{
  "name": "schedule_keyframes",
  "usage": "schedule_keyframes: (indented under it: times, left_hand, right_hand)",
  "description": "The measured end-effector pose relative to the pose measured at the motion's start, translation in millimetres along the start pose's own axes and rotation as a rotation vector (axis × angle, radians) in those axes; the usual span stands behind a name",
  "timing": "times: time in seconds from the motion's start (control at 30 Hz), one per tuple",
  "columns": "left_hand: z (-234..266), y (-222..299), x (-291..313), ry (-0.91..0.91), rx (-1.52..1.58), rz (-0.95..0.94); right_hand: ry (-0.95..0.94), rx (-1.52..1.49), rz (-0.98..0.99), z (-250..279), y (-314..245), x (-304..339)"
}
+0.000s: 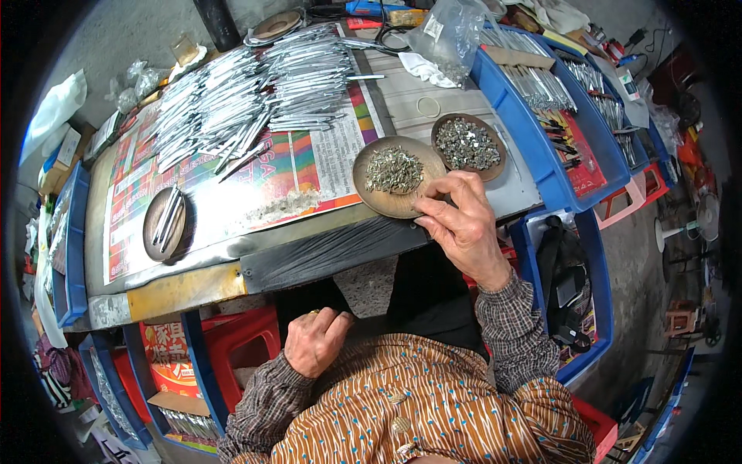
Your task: The person assembles small metal components onto thin metal strips by hand at a workbench.
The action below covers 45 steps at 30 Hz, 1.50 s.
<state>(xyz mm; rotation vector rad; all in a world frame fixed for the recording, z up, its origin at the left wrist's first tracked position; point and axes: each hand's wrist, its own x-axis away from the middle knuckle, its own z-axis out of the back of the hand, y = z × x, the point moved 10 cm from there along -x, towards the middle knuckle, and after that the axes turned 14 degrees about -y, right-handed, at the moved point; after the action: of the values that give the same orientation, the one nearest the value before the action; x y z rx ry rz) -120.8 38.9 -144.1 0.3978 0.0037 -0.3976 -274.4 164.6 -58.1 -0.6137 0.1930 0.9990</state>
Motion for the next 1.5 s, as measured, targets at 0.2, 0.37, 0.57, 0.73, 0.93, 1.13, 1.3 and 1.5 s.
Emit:
schedule_keyframes:
  times: [0.2, 0.37, 0.57, 0.73, 0.93, 1.13, 1.3, 1.5]
  left_hand:
    - [45.5, 5.1, -5.0, 0.074, 0.008, -0.011]
    - [106.4, -15.9, -11.1, 0.257, -0.094, 0.097]
    - [143.7, -76.4, -27.1, 0.385, -0.258, 0.286]
    - [156.9, -125.9, -48.4, 0.362, -0.360, 0.365]
    - [143.9, -175.4, -70.9, 0.210, -0.386, 0.498]
    - [137.1, -179.5, -77.3, 0.237, -0.408, 0.469]
    - [134.1, -177.4, -78.5, 0.247, -0.455, 0.442]
    - [130.5, -180.9, -76.1, 0.279, -0.404, 0.404]
  right_hand:
    - [0.002, -0.095, 0.005, 0.0, -2.3, -2.4]
    - [-0.002, -0.158, -0.010, 2.9, -1.6, -3.5]
    - [0.001, -0.242, -0.051, -1.0, 4.0, -2.7]
    - [0.037, -0.222, -0.070, 2.5, 4.3, -2.2]
    - [0.106, -0.191, -0.077, 7.5, 6.0, 1.4]
    - [0.133, -0.191, -0.064, 8.6, 8.0, 2.9]
    - [0.154, -0.214, -0.046, 10.0, 6.7, 1.4]
    - [0.179, -0.222, -0.027, 14.8, -1.4, 1.0]
